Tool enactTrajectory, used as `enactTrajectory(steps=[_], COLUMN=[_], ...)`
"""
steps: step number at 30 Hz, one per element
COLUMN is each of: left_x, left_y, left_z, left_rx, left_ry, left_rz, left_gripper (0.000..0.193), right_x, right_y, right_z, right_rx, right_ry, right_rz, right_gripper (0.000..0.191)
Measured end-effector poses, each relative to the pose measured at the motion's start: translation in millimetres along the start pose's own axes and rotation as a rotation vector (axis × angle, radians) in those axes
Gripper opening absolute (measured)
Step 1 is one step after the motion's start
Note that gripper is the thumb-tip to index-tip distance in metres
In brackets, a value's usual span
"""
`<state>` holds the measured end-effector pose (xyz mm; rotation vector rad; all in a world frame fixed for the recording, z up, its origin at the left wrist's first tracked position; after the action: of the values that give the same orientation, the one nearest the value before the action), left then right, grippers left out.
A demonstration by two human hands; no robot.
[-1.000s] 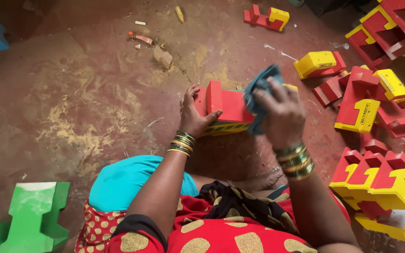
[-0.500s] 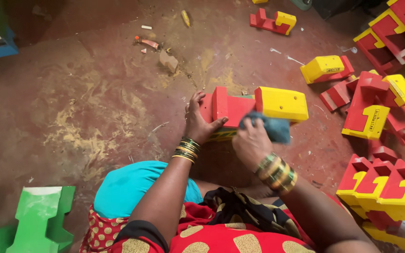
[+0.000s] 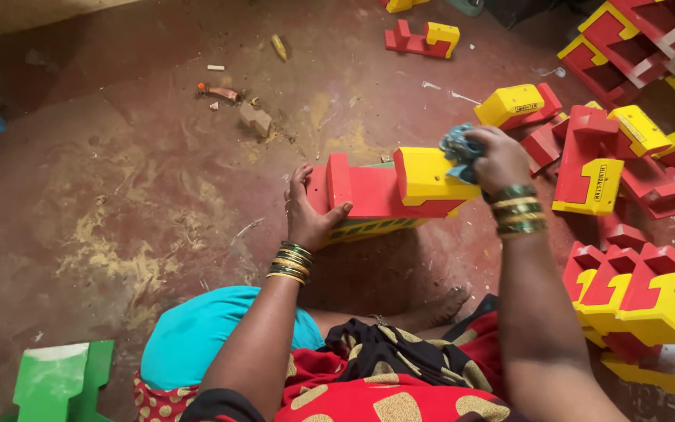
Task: The person sits on the floor and wipes a red and yellow wooden block with a blue cloth. They rotate the block to clean multiple sides, then place it on top of a green and yellow box. The person continues to wipe the block while it rests on the box.
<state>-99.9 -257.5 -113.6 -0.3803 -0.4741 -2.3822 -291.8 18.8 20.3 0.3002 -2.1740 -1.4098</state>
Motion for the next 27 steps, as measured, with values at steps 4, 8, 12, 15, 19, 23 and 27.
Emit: enactTrajectory(steps=[4, 8, 12, 15, 19, 23, 27], left_x=[1, -1, -3, -3, -2, 1, -1], left_y=[-1, -4, -6, -6, -5, -4, -2], left_z=[2, -6, -8, -8, -12, -11, -12], left_rx=[-0.006, -0.023, -0.053, -0.084, -0.065, -0.083, -0.049], left_ry=[-0.048, -0.026, -0.005, -0.008, -0.014, -0.049, -0.035], left_rz=[0.014, 0.012, 0.004, 0.000, 0.012, 0.028, 0.042], left_gripper=[0.101, 0.103, 0.105, 0.106, 0.105, 0.105, 0.108], right_x=[-52, -116, -160, -180, -159, -98, -33], right_y=[-2, -39, -79, -95, -54, -53, -76], right_z=[52, 62, 6, -104, -180, -204, -191], right_rx=[0.312, 0.635, 0.266, 0.272, -0.065, -0.191, 0.157], right_ry=[-0.050, -0.224, -0.298, 0.146, 0.417, 0.465, 0.346], right_rz=[0.249, 0.362, 0.102, -0.132, 0.196, 0.267, 0.142], right_gripper=[0.048, 0.052, 0.059, 0.066, 0.052, 0.050, 0.066])
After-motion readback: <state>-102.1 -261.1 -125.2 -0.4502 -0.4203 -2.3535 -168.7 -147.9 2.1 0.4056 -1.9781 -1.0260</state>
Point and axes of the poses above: each hand's wrist, its own x-axis towards the middle knuckle, its own y-axis out of the back of the hand, z = x × y, the point moved 9 cm from there along x, towards the middle knuckle, and after that the axes turned 2 degrees about -y, right-handed, at the moved point
